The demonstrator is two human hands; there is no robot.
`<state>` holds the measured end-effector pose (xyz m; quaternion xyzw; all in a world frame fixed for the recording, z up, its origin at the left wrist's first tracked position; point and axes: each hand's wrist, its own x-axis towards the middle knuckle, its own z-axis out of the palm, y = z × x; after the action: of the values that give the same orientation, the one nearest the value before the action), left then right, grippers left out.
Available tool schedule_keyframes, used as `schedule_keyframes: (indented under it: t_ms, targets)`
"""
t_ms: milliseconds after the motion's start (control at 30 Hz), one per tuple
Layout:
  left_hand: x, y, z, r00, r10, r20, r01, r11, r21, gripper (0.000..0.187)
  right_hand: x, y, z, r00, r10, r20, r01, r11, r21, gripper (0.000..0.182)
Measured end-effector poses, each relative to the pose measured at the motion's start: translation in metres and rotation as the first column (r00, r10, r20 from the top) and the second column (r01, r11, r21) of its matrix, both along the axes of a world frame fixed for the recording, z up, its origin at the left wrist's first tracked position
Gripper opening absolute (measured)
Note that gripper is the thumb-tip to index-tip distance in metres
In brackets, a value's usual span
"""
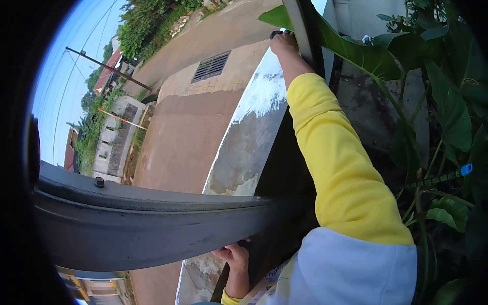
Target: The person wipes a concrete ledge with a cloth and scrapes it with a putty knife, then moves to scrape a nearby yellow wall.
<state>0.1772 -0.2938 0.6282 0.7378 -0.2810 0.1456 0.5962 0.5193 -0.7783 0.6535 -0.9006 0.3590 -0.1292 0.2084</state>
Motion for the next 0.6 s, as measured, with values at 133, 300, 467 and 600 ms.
schedule_keyframes:
  t_ms: [133,300,467,600]
  targets:
    - [0.001,-0.004,0.003,0.999,-0.026,-0.02,0.025,0.997,-0.07,0.04,-0.049,0.078,-0.02,0.912,0.409,0.037,-0.397,0.901,-0.177,0.032]
    - [0.002,-0.004,0.001,1.0,-0.013,-0.023,0.01,0.994,-0.108,0.043,-0.197,0.247,-0.006,0.314,0.941,0.127,-0.935,0.33,-0.13,0.028]
    - [-0.002,-0.004,0.003,1.0,0.007,-0.027,-0.01,0.994,-0.105,0.045,-0.235,0.243,-0.002,0.106,0.972,0.21,-0.982,0.136,-0.134,0.015]
    - [0.003,-0.004,-0.003,0.999,0.012,-0.032,-0.016,0.99,-0.14,0.045,-0.152,0.132,-0.019,0.627,0.741,0.242,-0.616,0.661,-0.429,0.019]
